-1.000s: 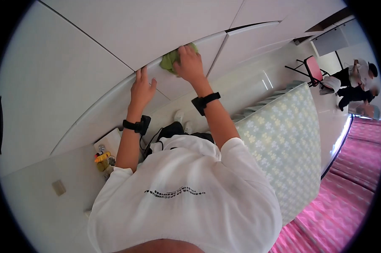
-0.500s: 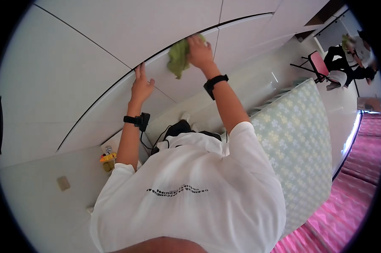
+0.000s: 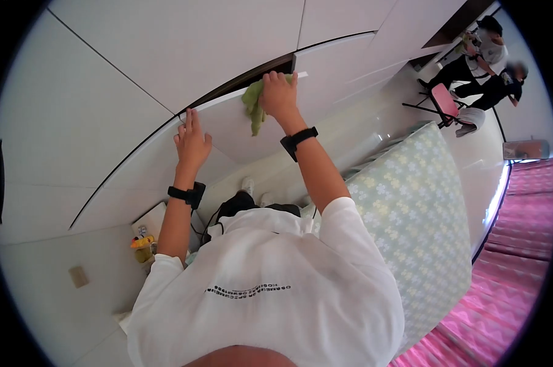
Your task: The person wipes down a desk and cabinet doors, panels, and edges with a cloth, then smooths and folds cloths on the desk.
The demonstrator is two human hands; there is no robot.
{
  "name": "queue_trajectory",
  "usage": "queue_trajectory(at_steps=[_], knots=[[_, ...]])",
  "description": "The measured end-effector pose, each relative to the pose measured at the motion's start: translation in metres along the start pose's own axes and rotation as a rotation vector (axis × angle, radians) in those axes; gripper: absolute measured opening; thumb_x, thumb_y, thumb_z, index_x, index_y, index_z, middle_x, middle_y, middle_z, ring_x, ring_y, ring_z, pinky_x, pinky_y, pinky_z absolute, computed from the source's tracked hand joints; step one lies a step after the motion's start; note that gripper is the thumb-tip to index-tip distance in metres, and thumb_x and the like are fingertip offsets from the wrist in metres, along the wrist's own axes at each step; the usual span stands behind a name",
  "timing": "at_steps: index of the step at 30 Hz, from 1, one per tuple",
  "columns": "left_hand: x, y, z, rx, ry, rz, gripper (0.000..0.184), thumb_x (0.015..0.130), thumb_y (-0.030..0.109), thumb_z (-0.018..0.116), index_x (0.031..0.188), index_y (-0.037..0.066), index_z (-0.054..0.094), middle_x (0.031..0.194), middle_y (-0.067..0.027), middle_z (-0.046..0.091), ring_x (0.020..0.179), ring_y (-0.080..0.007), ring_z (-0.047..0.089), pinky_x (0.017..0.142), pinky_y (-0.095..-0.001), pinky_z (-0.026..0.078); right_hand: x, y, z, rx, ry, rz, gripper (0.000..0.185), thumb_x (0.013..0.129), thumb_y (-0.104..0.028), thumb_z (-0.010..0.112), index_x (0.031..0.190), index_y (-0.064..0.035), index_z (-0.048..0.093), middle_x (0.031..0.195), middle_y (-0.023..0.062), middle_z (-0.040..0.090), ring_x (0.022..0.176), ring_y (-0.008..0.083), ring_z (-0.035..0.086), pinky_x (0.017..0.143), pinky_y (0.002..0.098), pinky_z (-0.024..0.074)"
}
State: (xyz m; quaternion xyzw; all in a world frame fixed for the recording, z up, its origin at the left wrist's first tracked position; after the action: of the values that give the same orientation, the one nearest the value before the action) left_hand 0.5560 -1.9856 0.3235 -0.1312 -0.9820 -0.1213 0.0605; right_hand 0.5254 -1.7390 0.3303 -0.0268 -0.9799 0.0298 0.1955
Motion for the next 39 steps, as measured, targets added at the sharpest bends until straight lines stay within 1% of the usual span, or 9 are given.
queue_trajectory(at_steps=[3, 6, 9, 13, 16, 21, 28, 37, 39], knots=[[-0.001, 0.029, 0.004, 0.026, 0.062, 0.186, 0.054, 0.085, 0.015, 0.056, 0.137, 0.002, 0.046, 0.15, -0.0162, 0.036, 0.127, -0.0325, 0.045, 0.104, -0.0522, 0.031, -0.016, 0.002, -0.004, -0.011, -0.049, -0.09, 0.014, 0.081, -0.015, 0.057, 0.093, -0.0083, 0.058, 0.091, 0.0074, 0.06, 0.092, 0.0251, 0.062, 0.079, 0.0399, 0.0511], [0.004, 0.057, 0.014, -0.173, 0.095, 0.445, 0.041, 0.089, 0.016, 0.056, 0.128, 0.003, 0.054, 0.146, -0.0158, 0.042, 0.127, -0.0298, 0.047, 0.104, -0.0489, 0.033, -0.038, -0.003, -0.016, -0.058, -0.15, -0.136, 0.014, 0.084, -0.019, 0.059, 0.092, -0.0093, 0.058, 0.09, 0.0066, 0.06, 0.089, 0.0242, 0.063, 0.069, 0.0379, 0.0529], [0.015, 0.078, 0.001, -0.419, 0.176, 0.545, 0.018, 0.093, 0.016, 0.053, 0.102, 0.002, 0.06, 0.111, -0.0122, 0.064, 0.105, -0.0321, 0.06, 0.094, -0.0433, 0.043, -0.064, -0.006, -0.037, -0.025, -0.161, -0.195, 0.018, 0.087, -0.027, 0.059, 0.092, -0.0105, 0.058, 0.086, 0.0069, 0.061, 0.084, 0.0248, 0.064, 0.067, 0.0384, 0.0527], [0.031, 0.082, 0.001, -0.498, -0.029, 0.458, 0.02, 0.092, 0.019, 0.057, 0.1, 0.001, 0.06, 0.086, -0.0143, 0.067, 0.082, -0.0321, 0.066, 0.08, -0.0389, 0.051, -0.1, 0.003, -0.051, 0.008, -0.192, -0.177, 0.024, 0.091, -0.035, 0.058, 0.094, -0.0108, 0.058, 0.085, 0.0078, 0.063, 0.08, 0.0262, 0.066, 0.067, 0.0394, 0.0526], [0.027, 0.09, 0.005, -0.628, -0.221, 0.541, 0.028, 0.09, 0.024, 0.061, 0.109, 0.003, 0.061, 0.101, -0.0143, 0.066, 0.096, -0.0319, 0.064, 0.089, -0.0405, 0.048, -0.128, 0.018, -0.059, 0.148, -0.268, -0.135, 0.026, 0.095, -0.034, 0.054, 0.099, -0.0093, 0.059, 0.087, 0.0107, 0.065, 0.077, 0.0309, 0.066, 0.068, 0.0429, 0.0519], [-0.056, 0.107, -0.017, -0.537, -0.022, 0.926, 0.045, 0.083, 0.023, 0.068, 0.124, 0.01, 0.056, 0.123, -0.0111, 0.057, 0.116, -0.0304, 0.053, 0.106, -0.044, 0.036, -0.152, 0.013, -0.07, 0.519, -0.384, -0.08, 0.03, 0.098, -0.032, 0.049, 0.1, -0.0044, 0.06, 0.081, 0.0187, 0.065, 0.075, 0.0403, 0.061, 0.068, 0.0479, 0.0487], [-0.053, 0.085, 0.002, -0.421, -0.108, 0.978, 0.039, 0.077, 0.005, 0.06, 0.116, 0.01, 0.059, 0.11, -0.0085, 0.059, 0.109, -0.0278, 0.055, 0.102, -0.0414, 0.04, -0.163, -0.004, -0.063, 0.743, -0.562, -0.076, 0.031, 0.101, -0.028, 0.047, 0.094, -0.0023, 0.063, 0.075, 0.0205, 0.062, 0.071, 0.041, 0.059, 0.065, 0.0463, 0.0467], [-0.051, 0.078, -0.013, -0.671, -0.056, 0.914, 0.028, 0.076, -0.003, 0.057, 0.101, 0.006, 0.061, 0.106, -0.0085, 0.058, 0.105, -0.0302, 0.055, 0.09, -0.042, 0.045, -0.166, -0.011, -0.066, 0.749, -0.592, 0.204, 0.032, 0.1, -0.03, 0.051, 0.121, -0.007, 0.054, 0.066, 0.0191, 0.059, 0.065, 0.039, 0.059, 0.061, 0.0428, 0.0456], [-0.043, 0.08, -0.012, -0.608, -0.099, 0.85, 0.022, 0.077, -0.003, 0.057, 0.096, 0.006, 0.061, 0.102, -0.0087, 0.057, 0.101, -0.0301, 0.054, 0.088, -0.0423, 0.044, -0.171, -0.011, -0.06, 0.822, -0.493, 0.193, 0.033, 0.1, -0.028, 0.051, 0.126, -0.0081, 0.05, 0.06, 0.0139, 0.052, 0.052, 0.0269, 0.048, 0.056, 0.0363, 0.0399]])
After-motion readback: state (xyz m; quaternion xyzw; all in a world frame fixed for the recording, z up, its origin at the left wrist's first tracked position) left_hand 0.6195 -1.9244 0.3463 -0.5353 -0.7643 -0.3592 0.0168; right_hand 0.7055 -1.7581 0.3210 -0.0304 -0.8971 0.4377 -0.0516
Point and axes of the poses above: each hand's wrist, its own x-axis towards the middle knuckle, its own z-axis out of the palm, y = z × x, the point moved 6 cm from there along x, towards the middle knuckle
